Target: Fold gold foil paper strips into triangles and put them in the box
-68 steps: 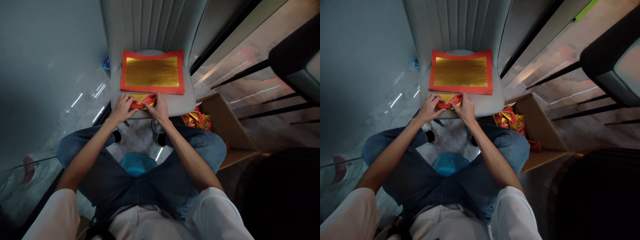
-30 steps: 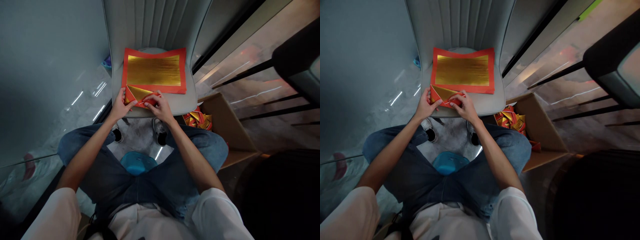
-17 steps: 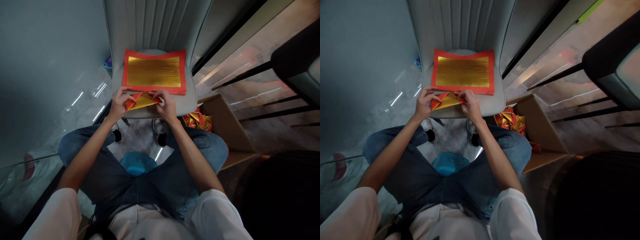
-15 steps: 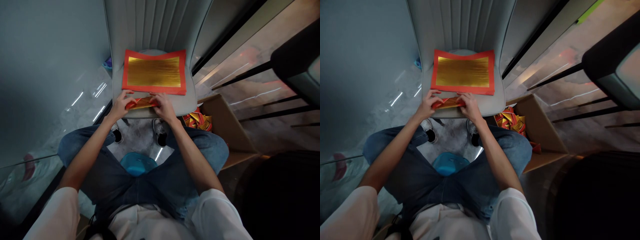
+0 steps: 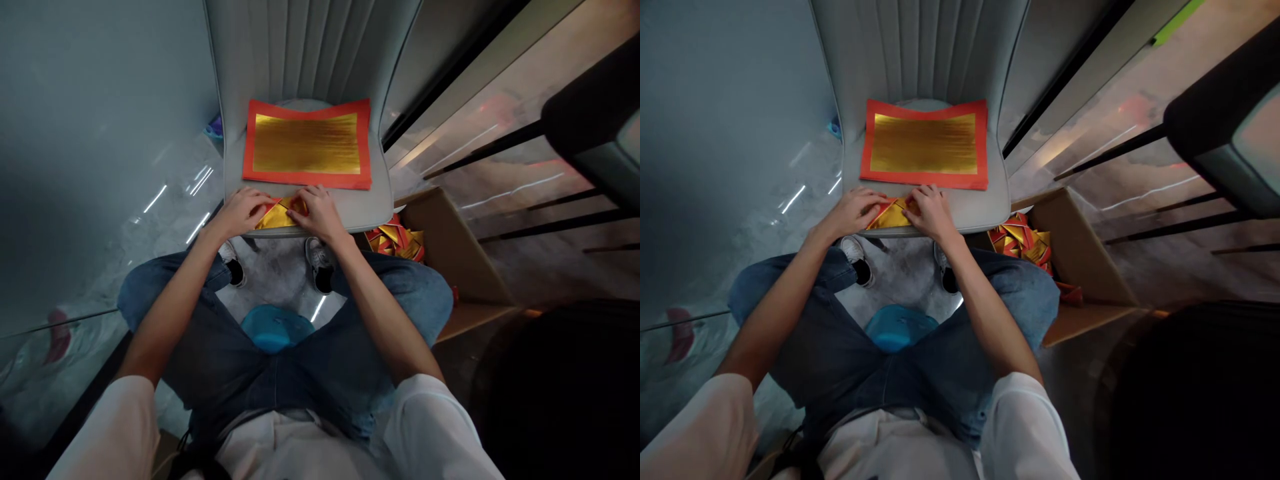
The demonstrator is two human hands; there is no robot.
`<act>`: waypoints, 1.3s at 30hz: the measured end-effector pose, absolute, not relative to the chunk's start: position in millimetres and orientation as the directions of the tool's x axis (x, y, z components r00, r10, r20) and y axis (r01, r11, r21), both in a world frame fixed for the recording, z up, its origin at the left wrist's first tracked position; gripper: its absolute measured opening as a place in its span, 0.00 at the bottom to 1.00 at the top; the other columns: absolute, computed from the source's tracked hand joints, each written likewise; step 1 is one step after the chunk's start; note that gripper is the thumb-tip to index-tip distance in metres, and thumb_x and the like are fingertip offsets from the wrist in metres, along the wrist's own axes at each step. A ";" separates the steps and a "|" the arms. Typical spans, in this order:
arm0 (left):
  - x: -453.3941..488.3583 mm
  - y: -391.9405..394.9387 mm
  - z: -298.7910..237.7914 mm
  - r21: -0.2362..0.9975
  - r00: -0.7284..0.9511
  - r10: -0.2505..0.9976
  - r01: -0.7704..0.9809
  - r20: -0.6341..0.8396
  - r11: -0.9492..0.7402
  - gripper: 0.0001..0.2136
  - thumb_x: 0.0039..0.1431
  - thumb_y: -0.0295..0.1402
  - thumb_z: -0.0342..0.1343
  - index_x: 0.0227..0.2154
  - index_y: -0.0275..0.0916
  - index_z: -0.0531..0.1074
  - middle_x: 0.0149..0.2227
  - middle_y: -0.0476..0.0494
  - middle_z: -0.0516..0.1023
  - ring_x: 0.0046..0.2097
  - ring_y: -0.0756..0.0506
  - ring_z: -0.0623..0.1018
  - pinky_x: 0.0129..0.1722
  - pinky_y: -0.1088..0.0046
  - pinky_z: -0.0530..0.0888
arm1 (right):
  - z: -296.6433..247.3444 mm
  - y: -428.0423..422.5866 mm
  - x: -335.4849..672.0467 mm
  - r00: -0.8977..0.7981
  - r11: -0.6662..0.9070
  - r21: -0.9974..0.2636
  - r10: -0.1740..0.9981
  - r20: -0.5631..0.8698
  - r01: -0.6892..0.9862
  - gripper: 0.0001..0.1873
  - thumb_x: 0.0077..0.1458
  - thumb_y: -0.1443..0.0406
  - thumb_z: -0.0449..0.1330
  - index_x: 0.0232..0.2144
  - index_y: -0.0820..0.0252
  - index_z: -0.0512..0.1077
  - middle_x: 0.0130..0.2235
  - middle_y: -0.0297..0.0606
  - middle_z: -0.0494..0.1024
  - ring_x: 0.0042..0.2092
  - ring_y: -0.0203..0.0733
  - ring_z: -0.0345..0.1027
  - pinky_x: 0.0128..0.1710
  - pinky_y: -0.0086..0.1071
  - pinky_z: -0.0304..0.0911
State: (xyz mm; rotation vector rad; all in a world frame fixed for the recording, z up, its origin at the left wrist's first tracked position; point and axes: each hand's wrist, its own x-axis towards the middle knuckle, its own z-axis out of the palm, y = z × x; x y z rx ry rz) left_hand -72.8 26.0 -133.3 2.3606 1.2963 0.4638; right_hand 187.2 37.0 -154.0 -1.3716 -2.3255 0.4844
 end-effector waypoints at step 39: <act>-62.0 36.5 -150.2 0.527 0.200 0.971 0.816 0.128 -0.237 0.14 0.59 0.38 0.71 0.43 0.41 0.76 0.46 0.40 0.79 0.52 0.36 0.76 0.58 0.54 0.74 | -164.2 47.9 181.0 -0.443 0.474 -0.665 0.866 0.232 0.577 0.23 0.57 0.65 0.69 0.55 0.57 0.77 0.52 0.48 0.76 0.53 0.57 0.69 0.55 0.49 0.66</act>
